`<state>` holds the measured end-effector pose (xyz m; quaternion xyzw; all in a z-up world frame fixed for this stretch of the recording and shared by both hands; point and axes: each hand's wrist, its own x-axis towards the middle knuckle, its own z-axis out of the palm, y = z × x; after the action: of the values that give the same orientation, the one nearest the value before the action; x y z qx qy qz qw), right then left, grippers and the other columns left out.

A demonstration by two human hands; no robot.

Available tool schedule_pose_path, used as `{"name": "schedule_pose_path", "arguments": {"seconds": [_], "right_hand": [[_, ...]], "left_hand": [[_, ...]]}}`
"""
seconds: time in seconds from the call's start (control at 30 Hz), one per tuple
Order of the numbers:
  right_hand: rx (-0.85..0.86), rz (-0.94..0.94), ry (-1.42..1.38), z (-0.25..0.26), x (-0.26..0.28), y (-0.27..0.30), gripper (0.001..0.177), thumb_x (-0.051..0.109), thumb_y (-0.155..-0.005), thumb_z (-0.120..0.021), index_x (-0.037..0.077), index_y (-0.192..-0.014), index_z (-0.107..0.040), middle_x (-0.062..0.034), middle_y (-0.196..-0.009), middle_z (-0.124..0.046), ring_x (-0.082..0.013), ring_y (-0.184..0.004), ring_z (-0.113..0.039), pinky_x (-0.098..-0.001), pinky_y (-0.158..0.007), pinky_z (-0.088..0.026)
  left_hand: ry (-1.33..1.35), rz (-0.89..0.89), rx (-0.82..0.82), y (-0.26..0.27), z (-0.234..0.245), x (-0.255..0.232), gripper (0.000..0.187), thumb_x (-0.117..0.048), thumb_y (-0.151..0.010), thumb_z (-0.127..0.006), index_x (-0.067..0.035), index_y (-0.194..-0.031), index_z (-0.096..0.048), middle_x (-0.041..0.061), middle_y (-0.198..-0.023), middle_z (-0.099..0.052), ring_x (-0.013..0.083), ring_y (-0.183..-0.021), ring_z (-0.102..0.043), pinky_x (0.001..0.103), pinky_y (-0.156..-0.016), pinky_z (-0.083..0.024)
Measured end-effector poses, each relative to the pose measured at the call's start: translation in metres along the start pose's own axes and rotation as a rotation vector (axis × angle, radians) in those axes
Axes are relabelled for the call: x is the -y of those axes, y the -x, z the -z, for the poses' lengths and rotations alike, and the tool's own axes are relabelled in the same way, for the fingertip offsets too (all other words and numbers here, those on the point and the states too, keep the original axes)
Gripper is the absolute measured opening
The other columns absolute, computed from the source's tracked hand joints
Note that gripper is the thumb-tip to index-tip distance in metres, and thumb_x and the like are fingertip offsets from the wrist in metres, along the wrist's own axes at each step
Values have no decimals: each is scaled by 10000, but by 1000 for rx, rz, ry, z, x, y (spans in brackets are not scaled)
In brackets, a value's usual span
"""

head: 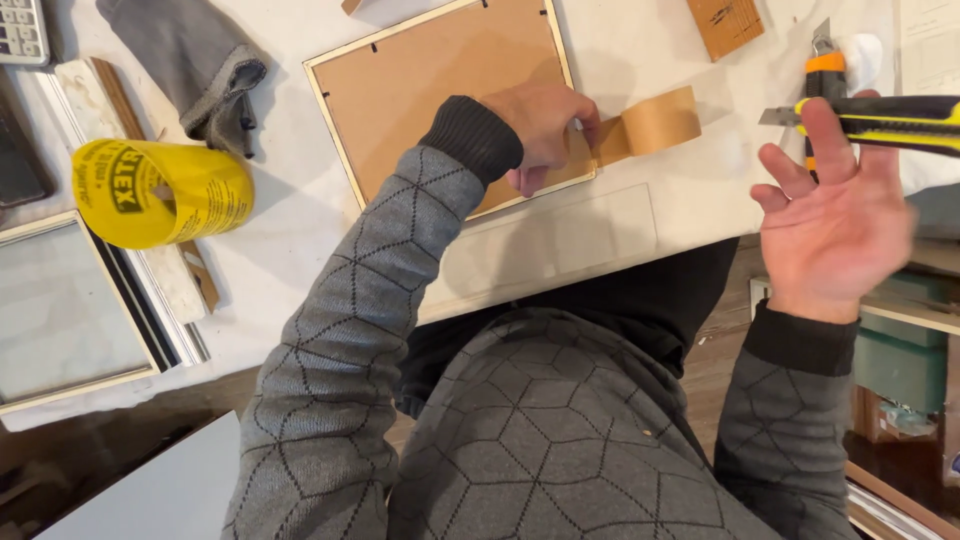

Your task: Applying adhesive tape and liquid sealant to a picture frame component at a workbench.

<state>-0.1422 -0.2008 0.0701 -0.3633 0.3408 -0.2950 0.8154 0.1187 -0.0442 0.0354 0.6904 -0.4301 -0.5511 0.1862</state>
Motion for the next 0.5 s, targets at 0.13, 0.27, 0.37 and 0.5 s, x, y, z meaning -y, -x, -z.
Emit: {"name": "schedule_pose_path", "arguments": {"seconds": [0.13,0.27,0.37,0.5], "right_hand": [[248,388,734,53,-24,-20,339,19,-1201,-544,113,-1505,-428,-179,-1307,-675,-302,-1097,-754,-370,-883,-632],[260,669,1203,44,-22,-25,283,-159,-1121,-579,46,-1303,-511,-148,-1270,-680,-273,-1181,-726,-358,-971,-638],[209,706,1634,39,-14,-30,243,-159,-1050,-630,12,-1221,-607,-153,-1152,-720,-296,-1067,-744,-378,-900,-600],[83,1292,1916,-46,0,-12,436,-119,-775,-713,3,-1188,-645,-268,-1146,-665,-427,-1029,-663,-421,-874,-563]], "left_hand": [[16,-12,-16,1,0,4,458,24,-813,-508,-130,-1218,-658,62,-621,-727,159,-547,-750,290,-509,-605],[51,-32,-13,-3,-1,8,467,19,-818,-517,-124,-1243,-644,73,-620,-725,160,-522,-738,298,-489,-607],[71,-11,8,-1,-1,5,510,40,-795,-504,-126,-1258,-636,79,-620,-724,162,-518,-739,302,-480,-607],[8,-28,7,-4,0,7,545,55,-765,-501,-119,-1264,-633,94,-625,-726,190,-526,-738,309,-489,-600]]}}
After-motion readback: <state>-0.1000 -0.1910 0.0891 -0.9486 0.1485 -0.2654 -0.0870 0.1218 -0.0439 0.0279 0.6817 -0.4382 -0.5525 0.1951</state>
